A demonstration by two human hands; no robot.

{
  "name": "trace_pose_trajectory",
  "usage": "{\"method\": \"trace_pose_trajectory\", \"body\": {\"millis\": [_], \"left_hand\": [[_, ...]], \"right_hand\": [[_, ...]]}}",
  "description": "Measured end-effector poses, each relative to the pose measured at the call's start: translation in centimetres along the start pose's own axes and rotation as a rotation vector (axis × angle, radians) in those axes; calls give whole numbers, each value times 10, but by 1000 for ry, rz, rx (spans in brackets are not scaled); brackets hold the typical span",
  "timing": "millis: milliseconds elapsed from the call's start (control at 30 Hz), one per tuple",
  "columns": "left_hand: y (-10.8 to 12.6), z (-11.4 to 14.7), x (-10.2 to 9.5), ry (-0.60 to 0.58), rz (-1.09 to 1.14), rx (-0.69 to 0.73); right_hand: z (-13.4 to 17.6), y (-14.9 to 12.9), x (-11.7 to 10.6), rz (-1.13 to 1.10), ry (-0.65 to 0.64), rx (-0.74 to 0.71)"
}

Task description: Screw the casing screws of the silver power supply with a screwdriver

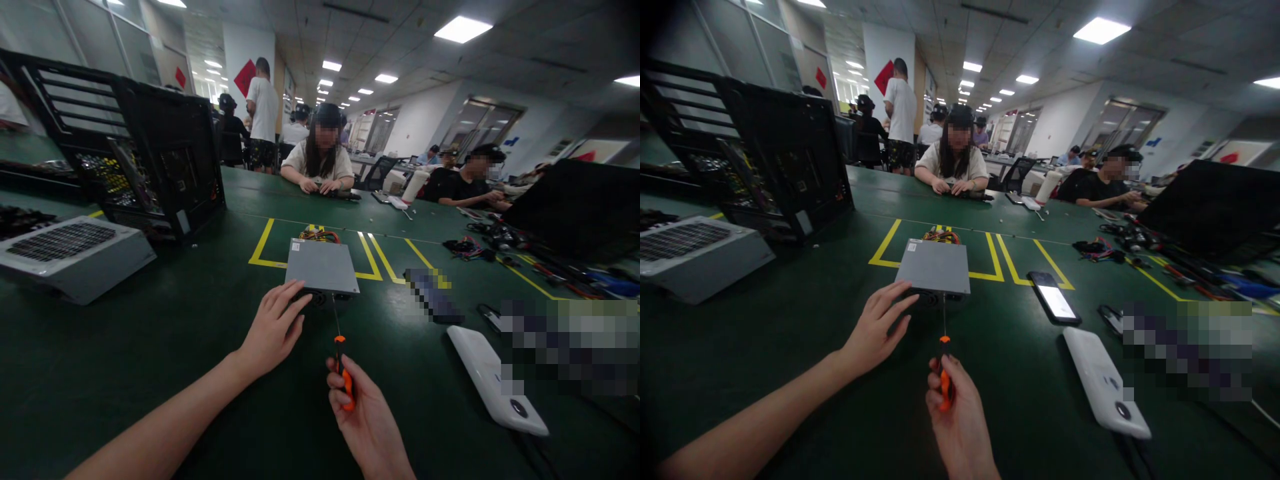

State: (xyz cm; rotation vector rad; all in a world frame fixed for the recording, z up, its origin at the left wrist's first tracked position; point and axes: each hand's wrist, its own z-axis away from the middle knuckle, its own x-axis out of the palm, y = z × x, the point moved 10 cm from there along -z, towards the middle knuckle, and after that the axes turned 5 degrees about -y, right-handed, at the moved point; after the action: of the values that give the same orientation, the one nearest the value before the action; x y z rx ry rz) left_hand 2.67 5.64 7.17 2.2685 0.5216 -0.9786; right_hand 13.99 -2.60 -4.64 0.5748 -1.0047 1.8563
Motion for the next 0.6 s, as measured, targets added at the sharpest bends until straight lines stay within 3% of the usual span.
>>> {"method": "trace_pose_trajectory", "body": {"millis": [200,600], "left_hand": [[-2,-2,11,-95,-107,0],[0,-3,18,-166,-256,-11]], "right_hand": [[3,16,8,-4,12,161],[-2,11,7,-58,-26,134]]}}
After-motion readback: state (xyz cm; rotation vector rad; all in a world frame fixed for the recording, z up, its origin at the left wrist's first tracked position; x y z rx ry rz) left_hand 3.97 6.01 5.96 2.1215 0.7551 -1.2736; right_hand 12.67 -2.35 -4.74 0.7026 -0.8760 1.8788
